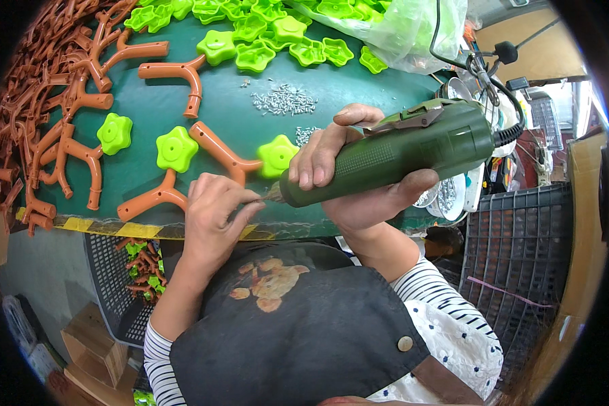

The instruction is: The person repeatedly picks up green star-shaped plastic pieces and brown pipe-like plastic pieces, then uses a green handheld power tool to fasten them together with small metal fasteners. The assembled units are placed on the green work surface.

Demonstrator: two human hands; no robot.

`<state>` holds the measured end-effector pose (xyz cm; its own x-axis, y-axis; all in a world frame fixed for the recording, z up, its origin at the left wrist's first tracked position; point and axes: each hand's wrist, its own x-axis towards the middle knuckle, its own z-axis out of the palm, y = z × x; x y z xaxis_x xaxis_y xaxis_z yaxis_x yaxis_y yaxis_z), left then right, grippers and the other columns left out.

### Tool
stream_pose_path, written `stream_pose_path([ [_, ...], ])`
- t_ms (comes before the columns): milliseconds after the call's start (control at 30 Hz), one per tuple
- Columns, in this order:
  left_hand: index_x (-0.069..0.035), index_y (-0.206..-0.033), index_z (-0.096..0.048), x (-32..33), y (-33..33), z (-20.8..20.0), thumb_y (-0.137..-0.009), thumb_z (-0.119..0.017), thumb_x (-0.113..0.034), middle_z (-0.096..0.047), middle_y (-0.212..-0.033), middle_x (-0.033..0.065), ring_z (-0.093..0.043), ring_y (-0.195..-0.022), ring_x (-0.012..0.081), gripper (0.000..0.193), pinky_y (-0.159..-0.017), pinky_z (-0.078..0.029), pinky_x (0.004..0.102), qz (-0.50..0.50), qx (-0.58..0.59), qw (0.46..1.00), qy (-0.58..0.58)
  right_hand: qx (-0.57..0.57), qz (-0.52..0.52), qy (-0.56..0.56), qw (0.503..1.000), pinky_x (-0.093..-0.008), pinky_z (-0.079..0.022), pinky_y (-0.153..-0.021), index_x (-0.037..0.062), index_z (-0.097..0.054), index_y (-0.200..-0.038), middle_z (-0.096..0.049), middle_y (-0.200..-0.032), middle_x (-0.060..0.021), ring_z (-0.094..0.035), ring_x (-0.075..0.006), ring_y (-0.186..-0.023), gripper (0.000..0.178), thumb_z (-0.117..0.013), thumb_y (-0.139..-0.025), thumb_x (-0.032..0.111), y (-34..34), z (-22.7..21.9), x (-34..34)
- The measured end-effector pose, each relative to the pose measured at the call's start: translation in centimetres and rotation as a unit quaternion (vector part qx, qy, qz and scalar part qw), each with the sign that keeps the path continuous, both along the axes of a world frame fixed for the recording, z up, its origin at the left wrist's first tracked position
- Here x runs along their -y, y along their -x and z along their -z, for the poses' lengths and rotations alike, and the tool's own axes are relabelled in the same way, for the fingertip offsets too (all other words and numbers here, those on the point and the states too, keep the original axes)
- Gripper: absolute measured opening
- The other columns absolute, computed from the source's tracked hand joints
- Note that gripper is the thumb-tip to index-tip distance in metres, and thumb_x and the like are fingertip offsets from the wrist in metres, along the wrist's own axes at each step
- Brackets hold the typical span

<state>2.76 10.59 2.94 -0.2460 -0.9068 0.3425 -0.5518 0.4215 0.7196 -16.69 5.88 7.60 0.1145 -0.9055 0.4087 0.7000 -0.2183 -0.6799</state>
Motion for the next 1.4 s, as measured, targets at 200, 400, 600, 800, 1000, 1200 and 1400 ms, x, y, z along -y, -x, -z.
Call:
stream_pose_path([
  [200, -0.009, -0.083, -0.07, -0.4, -1.2, 0.3, -0.069, -0.084, -0.009, -0.061, -0.08, 0.003, -0.057, -0.083, 0.0248, 0.019, -0.075, -0.042, 0.0383, -0.034, 0.003, 0.998, 0.056, -0.023, -0.029, 0.029, 0.999, -0.0393, -0.054, -0.063, -0.0024, -0.048, -0.128, -0.059, -0.072, -0.011, -0.06, -0.0226, -0.063, 0.109, -0.048, -0.075, 0.093, -2.0, -0.6, 0.3],
  [400, -0.009, -0.083, -0.069, -0.6, -3.8, 0.0, -0.068, -0.083, -0.01, -0.061, -0.08, 0.0027, -0.058, -0.082, 0.0242, 0.02, -0.075, -0.043, 0.0384, -0.054, 0.035, 0.992, 0.107, -0.067, -0.09, 0.052, 0.992, -0.0386, -0.056, -0.067, -0.0048, -0.044, -0.13, -0.062, -0.075, -0.0132, -0.063, -0.0238, -0.066, 0.111, -0.052, -0.074, 0.091, -4.9, -1.0, 0.5],
  [600, -0.01, -0.082, -0.069, -1.6, -6.4, -0.9, -0.067, -0.083, -0.01, -0.061, -0.082, 0.0024, -0.059, -0.083, 0.0247, 0.02, -0.077, -0.044, 0.0379, -0.144, 0.116, 0.971, 0.153, -0.2, -0.132, 0.069, 0.968, -0.0348, -0.057, -0.069, -0.0046, -0.044, -0.128, -0.064, -0.076, -0.0106, -0.066, -0.0206, -0.07, 0.112, -0.058, -0.069, 0.089, -8.3, -1.9, 0.9],
  [800, -0.003, -0.084, -0.068, -1.9, -10.3, 0.9, -0.068, -0.081, 0.0, -0.065, -0.083, 0.0077, -0.059, -0.083, 0.0277, 0.022, -0.075, -0.048, 0.0392, -0.25, 0.026, 0.962, 0.105, -0.218, -0.086, 0.08, 0.969, -0.0266, -0.053, -0.066, -0.0044, -0.048, -0.125, -0.066, -0.08, -0.0082, -0.065, -0.0147, -0.072, 0.106, -0.068, -0.066, 0.082, -12.0, -0.6, 1.8],
  [1000, -0.005, -0.084, -0.067, -1.0, -12.2, 1.5, -0.067, -0.082, -0.007, -0.068, -0.091, 0.0076, -0.063, -0.093, 0.0287, 0.023, -0.08, -0.05, 0.0406, -0.162, 0.049, 0.979, 0.114, -0.251, -0.161, 0.101, 0.949, -0.0247, -0.051, -0.069, -0.0017, -0.049, -0.125, -0.068, -0.087, -0.0103, -0.066, -0.0142, -0.078, 0.102, -0.077, -0.065, 0.076, -13.9, 0.2, 2.6],
  [1200, -0.007, -0.094, -0.064, -1.0, -12.5, 2.8, -0.071, -0.075, 0.0, -0.069, -0.099, 0.0073, -0.065, -0.091, 0.0287, 0.027, -0.08, -0.051, 0.0404, -0.114, 0.014, 0.992, 0.056, -0.273, -0.251, 0.13, 0.92, -0.0271, -0.049, -0.07, 0.0005, -0.052, -0.122, -0.066, -0.092, -0.009, -0.062, -0.0144, -0.079, 0.09, -0.09, -0.065, 0.058, -14.6, 2.8, 3.5],
  [1400, -0.007, -0.101, -0.064, -1.0, -12.1, 3.3, -0.068, -0.071, 0.001, -0.066, -0.094, 0.0076, -0.064, -0.089, 0.0293, 0.034, -0.077, -0.05, 0.0406, -0.141, -0.005, 0.988, 0.07, -0.337, -0.221, 0.243, 0.882, -0.0291, -0.049, -0.068, -0.0011, -0.057, -0.115, -0.065, -0.084, -0.007, -0.062, -0.0148, -0.073, 0.086, -0.085, -0.067, 0.064, -15.4, 1.2, 4.0],
])
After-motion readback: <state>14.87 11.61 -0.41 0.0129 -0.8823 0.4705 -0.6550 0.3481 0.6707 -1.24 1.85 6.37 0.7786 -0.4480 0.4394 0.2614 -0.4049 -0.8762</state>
